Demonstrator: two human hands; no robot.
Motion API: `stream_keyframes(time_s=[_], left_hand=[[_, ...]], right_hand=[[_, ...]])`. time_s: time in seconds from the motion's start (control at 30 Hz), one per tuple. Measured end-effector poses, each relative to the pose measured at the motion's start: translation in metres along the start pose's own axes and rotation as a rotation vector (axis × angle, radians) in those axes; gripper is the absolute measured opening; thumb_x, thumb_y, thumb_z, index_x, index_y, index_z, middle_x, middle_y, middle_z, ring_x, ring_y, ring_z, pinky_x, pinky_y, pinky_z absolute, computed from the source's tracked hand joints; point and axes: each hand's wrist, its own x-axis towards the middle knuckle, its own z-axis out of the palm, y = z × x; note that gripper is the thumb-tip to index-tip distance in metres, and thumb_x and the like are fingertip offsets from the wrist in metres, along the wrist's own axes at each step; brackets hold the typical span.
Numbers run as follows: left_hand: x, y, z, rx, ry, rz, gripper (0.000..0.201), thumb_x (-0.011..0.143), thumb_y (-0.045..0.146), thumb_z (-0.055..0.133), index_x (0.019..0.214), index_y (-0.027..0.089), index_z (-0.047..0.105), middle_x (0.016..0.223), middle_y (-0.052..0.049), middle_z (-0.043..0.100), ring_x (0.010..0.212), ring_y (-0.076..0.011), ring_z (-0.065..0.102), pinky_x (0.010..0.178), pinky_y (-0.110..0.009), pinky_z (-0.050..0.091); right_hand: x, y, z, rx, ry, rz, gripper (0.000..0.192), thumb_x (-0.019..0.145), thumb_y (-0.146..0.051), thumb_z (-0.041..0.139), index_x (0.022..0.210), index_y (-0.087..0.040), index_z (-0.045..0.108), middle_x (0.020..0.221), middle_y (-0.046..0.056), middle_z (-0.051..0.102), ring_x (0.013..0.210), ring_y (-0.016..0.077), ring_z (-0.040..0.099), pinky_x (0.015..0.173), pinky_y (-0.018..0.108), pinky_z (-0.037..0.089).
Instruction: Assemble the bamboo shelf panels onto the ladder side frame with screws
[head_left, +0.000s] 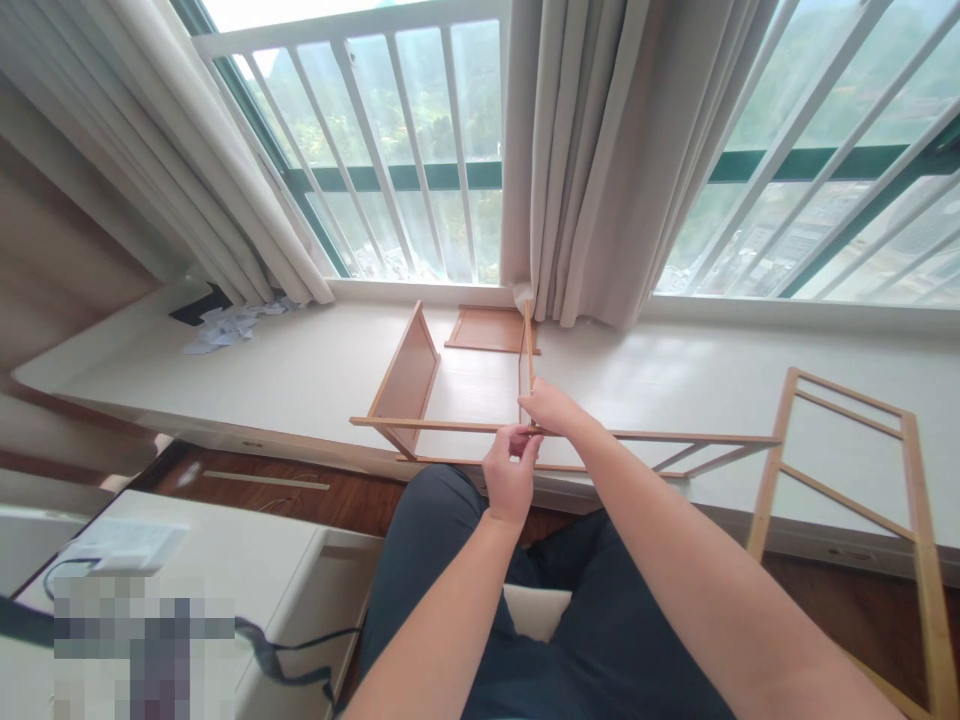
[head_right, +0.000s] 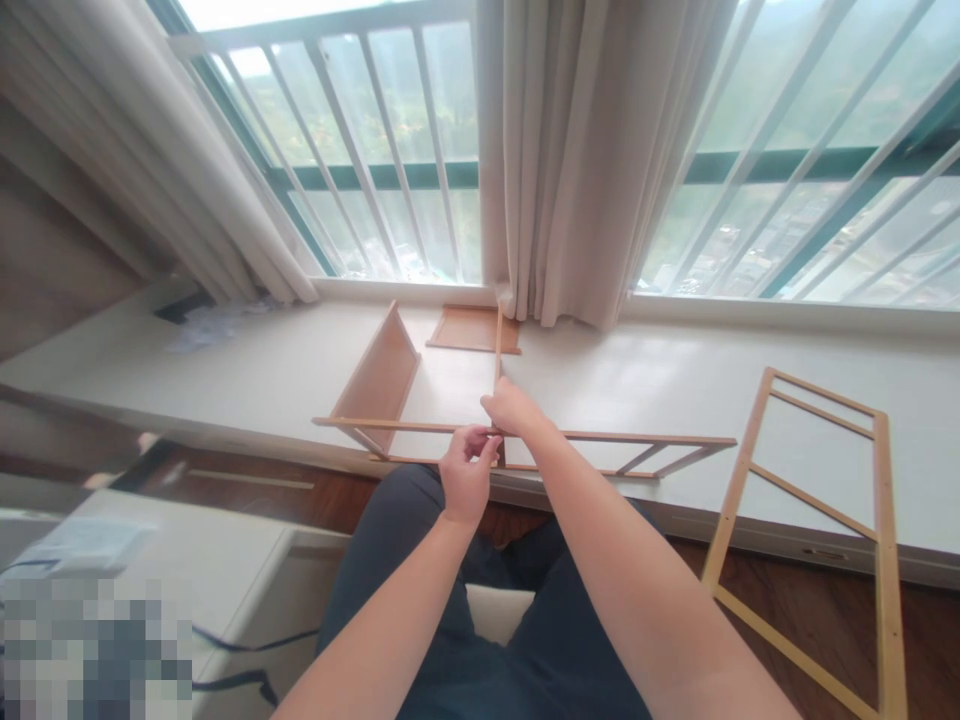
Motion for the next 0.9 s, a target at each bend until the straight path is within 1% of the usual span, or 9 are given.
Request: stream_keyframes(time_s=[0.17,0.37,0.63,0.77,0.9], left_hand=[[0.003,-0.003,-0.004,0.073,-0.014,0.082,0.019,0.090,0.035,0.073,0.105,0.022,0.070,0.080,0.000,0.074,0.069,-0.0148,0.071,0.074,-0.027,0.057],[0.007,0.001,-0.009,0.079,-0.018,0.148,0.016,0.090,0.030,0.075,0.103,0.021,0.071,0.082,0.000,0.076,0.068,-0.0135,0.072,0.070,-0.024,0.058],[0.010,0.003,-0.014,0.062,-0.056,0.139,0.018,0.088,0.025,0.076,0.105,0.022,0.073,0.086,-0.001,0.078,0.075,-0.0156,0.075,0.076,-0.027,0.062],[0.011,-0.001,-0.016,0.071,-0.072,0.169,0.021,0.089,0.023,0.076,0.109,0.022,0.072,0.087,-0.001,0.078,0.075,-0.0154,0.075,0.076,-0.027,0.063],[0.011,-0.009,-0.017,0.092,-0.075,0.216,0.023,0.088,0.021,0.077,0.110,0.023,0.073,0.089,-0.001,0.078,0.074,-0.0146,0.074,0.075,-0.026,0.063]], right_hand=[[0.001,0.002,0.001,0.000,-0.020,0.028,0.035,0.093,-0.030,0.049,0.119,-0.008,0.057,0.115,0.023,0.072,0.103,0.0317,0.069,0.075,0.031,0.045],[-0.002,-0.002,-0.001,0.015,-0.040,0.043,0.033,0.093,-0.032,0.048,0.118,-0.010,0.055,0.112,0.022,0.072,0.100,0.0318,0.069,0.076,0.033,0.045],[-0.002,-0.001,-0.002,0.079,-0.079,0.029,0.030,0.094,-0.031,0.048,0.117,-0.013,0.052,0.110,0.020,0.073,0.095,0.0301,0.069,0.075,0.032,0.046],[-0.002,-0.001,-0.003,0.080,-0.095,0.035,0.027,0.093,-0.029,0.048,0.115,-0.015,0.053,0.105,0.018,0.073,0.090,0.0292,0.067,0.069,0.031,0.043],[-0.005,-0.002,-0.006,0.139,-0.124,0.040,0.028,0.091,-0.029,0.048,0.116,-0.016,0.053,0.101,0.015,0.073,0.081,0.0262,0.066,0.064,0.029,0.042]])
